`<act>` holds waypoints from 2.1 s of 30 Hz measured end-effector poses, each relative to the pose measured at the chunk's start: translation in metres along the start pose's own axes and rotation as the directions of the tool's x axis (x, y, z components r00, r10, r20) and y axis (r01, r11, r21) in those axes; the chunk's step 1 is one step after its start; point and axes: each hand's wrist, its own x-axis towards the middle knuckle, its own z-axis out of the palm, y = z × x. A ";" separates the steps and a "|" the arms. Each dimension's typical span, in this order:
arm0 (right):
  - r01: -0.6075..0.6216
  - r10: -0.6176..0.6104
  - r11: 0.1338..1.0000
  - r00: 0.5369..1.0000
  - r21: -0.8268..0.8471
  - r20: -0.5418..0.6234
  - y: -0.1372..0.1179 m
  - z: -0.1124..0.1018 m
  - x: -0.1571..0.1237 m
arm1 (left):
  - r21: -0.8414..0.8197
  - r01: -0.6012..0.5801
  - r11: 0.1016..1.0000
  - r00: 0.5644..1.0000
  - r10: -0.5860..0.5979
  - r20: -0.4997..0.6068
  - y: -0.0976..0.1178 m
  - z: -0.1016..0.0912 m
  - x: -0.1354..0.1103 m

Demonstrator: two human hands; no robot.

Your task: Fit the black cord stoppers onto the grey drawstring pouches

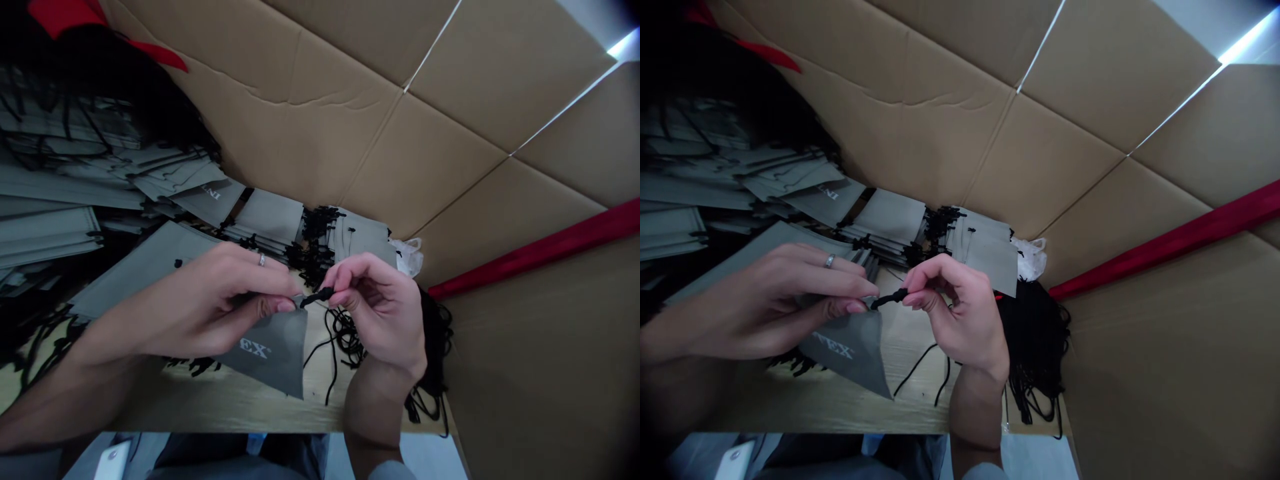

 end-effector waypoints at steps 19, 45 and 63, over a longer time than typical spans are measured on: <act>-0.120 0.096 0.966 0.989 0.228 0.114 0.002 0.000 -0.005 | 0.006 0.003 1.000 1.000 -0.003 0.010 -0.002 -0.003 -0.002; 0.073 -0.081 0.979 0.996 0.188 0.033 0.019 -0.002 -0.002 | -0.267 -0.076 0.961 0.997 0.068 -0.038 -0.014 0.012 0.000; 0.160 -0.203 0.782 0.979 -0.603 -0.003 -0.009 0.010 -0.001 | 0.018 0.010 1.000 0.992 -0.007 -0.128 -0.003 0.009 -0.001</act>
